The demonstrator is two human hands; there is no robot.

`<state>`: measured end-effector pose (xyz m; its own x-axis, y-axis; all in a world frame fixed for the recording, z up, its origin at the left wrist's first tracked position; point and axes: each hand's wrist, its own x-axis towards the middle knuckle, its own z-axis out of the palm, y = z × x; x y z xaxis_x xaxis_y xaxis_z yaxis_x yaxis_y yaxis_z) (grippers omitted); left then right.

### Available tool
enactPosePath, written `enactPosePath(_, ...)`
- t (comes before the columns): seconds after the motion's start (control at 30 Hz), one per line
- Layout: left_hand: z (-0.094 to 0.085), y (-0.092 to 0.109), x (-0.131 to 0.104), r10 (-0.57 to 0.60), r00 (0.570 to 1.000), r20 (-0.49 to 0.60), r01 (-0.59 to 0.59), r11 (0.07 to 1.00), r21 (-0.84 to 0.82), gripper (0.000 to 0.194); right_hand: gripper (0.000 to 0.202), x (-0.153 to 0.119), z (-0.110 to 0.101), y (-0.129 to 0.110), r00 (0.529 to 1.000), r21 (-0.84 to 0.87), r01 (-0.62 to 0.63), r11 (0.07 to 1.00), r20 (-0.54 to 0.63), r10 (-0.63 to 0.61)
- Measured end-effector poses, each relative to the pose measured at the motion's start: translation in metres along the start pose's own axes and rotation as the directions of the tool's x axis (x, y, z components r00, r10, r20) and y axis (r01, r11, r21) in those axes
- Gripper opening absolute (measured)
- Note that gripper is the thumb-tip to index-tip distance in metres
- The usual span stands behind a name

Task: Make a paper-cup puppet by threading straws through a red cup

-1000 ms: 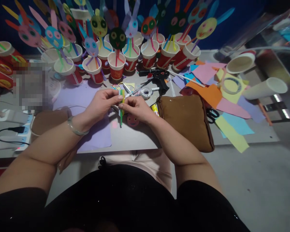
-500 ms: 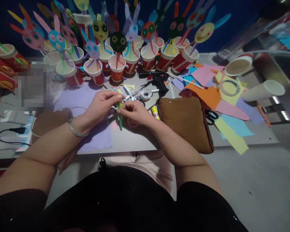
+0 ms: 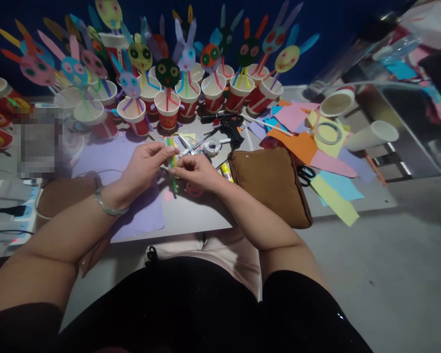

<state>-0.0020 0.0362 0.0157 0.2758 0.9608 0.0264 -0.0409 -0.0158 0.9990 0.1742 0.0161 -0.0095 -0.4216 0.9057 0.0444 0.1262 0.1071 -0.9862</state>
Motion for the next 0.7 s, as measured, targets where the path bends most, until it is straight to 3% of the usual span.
enactPosePath(0.17, 0.000, -0.004, 0.002, -0.005, 0.999, -0.043, 0.004, 0.999, -0.037, 0.045, 0.054, 0.000, 0.001, 0.003, 1.000, 0.064, 0.001, 0.998, -0.002, -0.001)
enactPosePath(0.3, 0.001, -0.006, 0.000, 0.011, 0.995, 0.101, -0.019, 0.996, 0.083, 0.046, 0.058, 0.006, -0.002, 0.008, 0.997, 0.079, 0.031, 0.996, -0.066, -0.025)
enactPosePath(0.43, 0.000, -0.008, 0.001, 0.001, 0.999, 0.046, -0.002, 0.999, 0.034, 0.041, 0.061, 0.010, -0.006, 0.007, 0.989, 0.001, 0.029, 1.000, -0.147, -0.028)
enactPosePath(0.57, -0.004, -0.007, 0.001, -0.026, 0.996, 0.086, 0.019, 0.996, 0.082, 0.028, 0.053, -0.005, -0.011, -0.021, 0.934, -0.246, 0.064, 0.967, -0.325, -0.145)
enactPosePath(0.63, -0.005, -0.005, -0.001, -0.016, 0.990, 0.142, -0.021, 0.966, 0.259, 0.019, 0.039, -0.021, -0.022, -0.042, 0.883, -0.456, 0.108, 0.883, -0.364, -0.296)
enactPosePath(0.7, -0.005, -0.001, -0.004, 0.038, 0.983, 0.180, -0.128, 0.844, 0.521, 0.013, 0.029, -0.036, -0.046, -0.058, 0.833, -0.633, 0.056, 0.772, -0.397, -0.386)
